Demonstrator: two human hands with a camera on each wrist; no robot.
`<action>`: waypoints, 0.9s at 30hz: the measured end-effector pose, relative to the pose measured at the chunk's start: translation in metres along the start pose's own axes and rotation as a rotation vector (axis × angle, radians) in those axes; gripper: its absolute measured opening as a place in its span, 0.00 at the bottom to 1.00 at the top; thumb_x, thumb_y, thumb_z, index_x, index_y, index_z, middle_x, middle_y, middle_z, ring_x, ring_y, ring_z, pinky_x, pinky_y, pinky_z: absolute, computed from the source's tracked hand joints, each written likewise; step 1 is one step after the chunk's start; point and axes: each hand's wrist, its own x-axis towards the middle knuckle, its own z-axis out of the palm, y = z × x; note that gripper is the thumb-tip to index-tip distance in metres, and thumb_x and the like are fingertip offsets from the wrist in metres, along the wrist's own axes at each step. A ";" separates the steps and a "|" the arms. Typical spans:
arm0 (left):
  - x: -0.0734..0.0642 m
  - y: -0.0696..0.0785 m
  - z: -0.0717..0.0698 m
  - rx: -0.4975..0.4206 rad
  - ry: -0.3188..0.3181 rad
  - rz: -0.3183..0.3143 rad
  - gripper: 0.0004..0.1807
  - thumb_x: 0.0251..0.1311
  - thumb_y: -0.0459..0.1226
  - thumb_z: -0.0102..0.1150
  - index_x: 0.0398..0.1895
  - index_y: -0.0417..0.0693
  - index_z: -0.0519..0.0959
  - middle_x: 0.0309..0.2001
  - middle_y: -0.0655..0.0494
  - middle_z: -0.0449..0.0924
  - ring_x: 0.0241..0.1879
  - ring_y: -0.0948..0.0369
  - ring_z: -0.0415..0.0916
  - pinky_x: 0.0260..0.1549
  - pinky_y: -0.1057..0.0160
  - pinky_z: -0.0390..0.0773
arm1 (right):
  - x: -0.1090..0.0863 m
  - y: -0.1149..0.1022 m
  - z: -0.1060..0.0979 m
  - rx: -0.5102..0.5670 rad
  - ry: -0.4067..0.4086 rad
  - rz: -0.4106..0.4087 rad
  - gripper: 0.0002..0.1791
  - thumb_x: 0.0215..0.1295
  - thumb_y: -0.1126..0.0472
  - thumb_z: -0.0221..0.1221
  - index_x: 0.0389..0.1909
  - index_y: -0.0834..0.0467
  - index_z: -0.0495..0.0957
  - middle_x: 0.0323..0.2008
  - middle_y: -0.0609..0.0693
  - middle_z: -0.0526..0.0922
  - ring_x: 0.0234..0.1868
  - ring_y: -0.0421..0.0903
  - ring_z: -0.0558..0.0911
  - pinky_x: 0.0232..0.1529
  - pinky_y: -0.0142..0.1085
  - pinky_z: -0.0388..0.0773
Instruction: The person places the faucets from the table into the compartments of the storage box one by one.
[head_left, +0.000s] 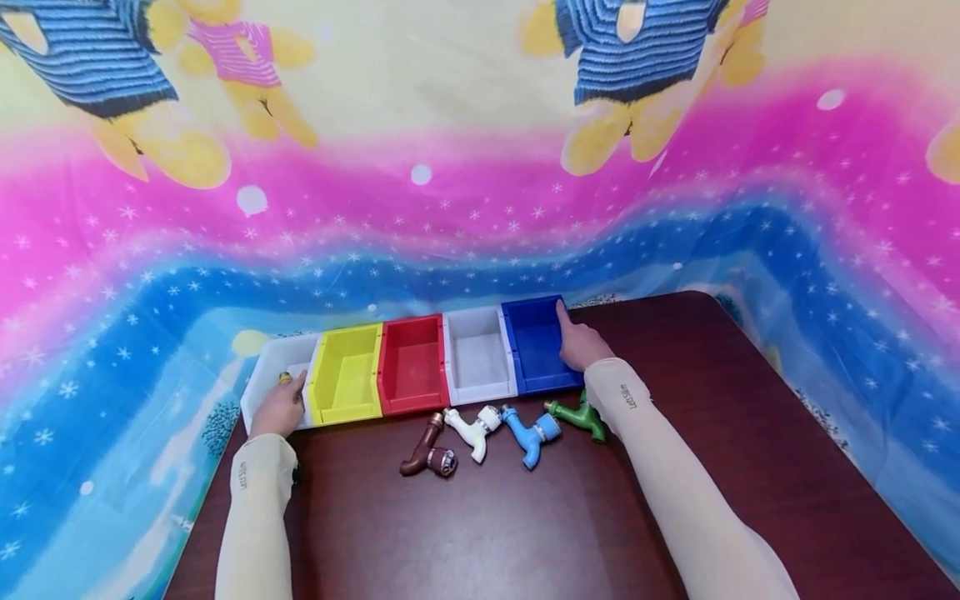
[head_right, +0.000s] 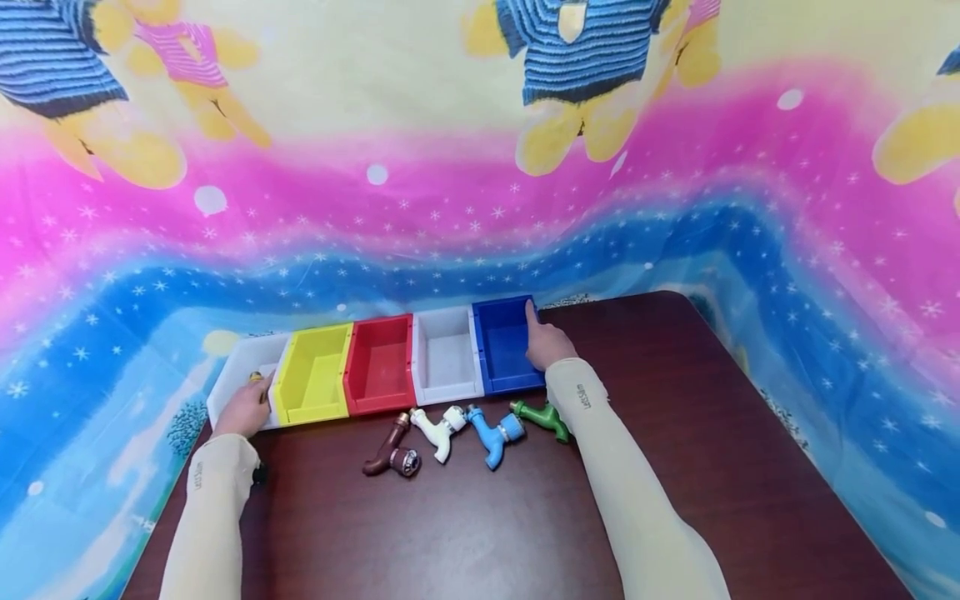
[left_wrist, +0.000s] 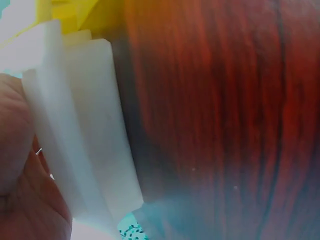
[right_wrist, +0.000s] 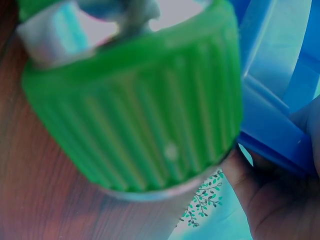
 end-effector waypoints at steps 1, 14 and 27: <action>0.000 -0.001 0.000 0.003 0.001 0.003 0.31 0.77 0.34 0.35 0.81 0.36 0.53 0.74 0.24 0.59 0.73 0.28 0.56 0.70 0.30 0.60 | 0.000 0.000 0.000 0.002 0.000 -0.001 0.55 0.73 0.67 0.52 0.83 0.47 0.21 0.18 0.51 0.73 0.16 0.47 0.71 0.21 0.39 0.70; -0.025 0.070 -0.023 0.056 0.503 0.120 0.26 0.72 0.31 0.52 0.72 0.42 0.72 0.64 0.34 0.76 0.61 0.35 0.72 0.54 0.32 0.76 | 0.002 -0.001 -0.001 -0.009 0.002 -0.008 0.53 0.73 0.68 0.50 0.83 0.49 0.22 0.16 0.50 0.72 0.14 0.45 0.68 0.19 0.37 0.67; -0.074 0.196 0.039 0.254 -0.032 0.684 0.23 0.52 0.40 0.72 0.54 0.58 0.84 0.50 0.59 0.83 0.49 0.58 0.80 0.47 0.52 0.83 | 0.001 0.000 0.001 -0.016 0.022 -0.014 0.53 0.73 0.67 0.50 0.83 0.49 0.22 0.16 0.50 0.72 0.15 0.46 0.70 0.19 0.38 0.68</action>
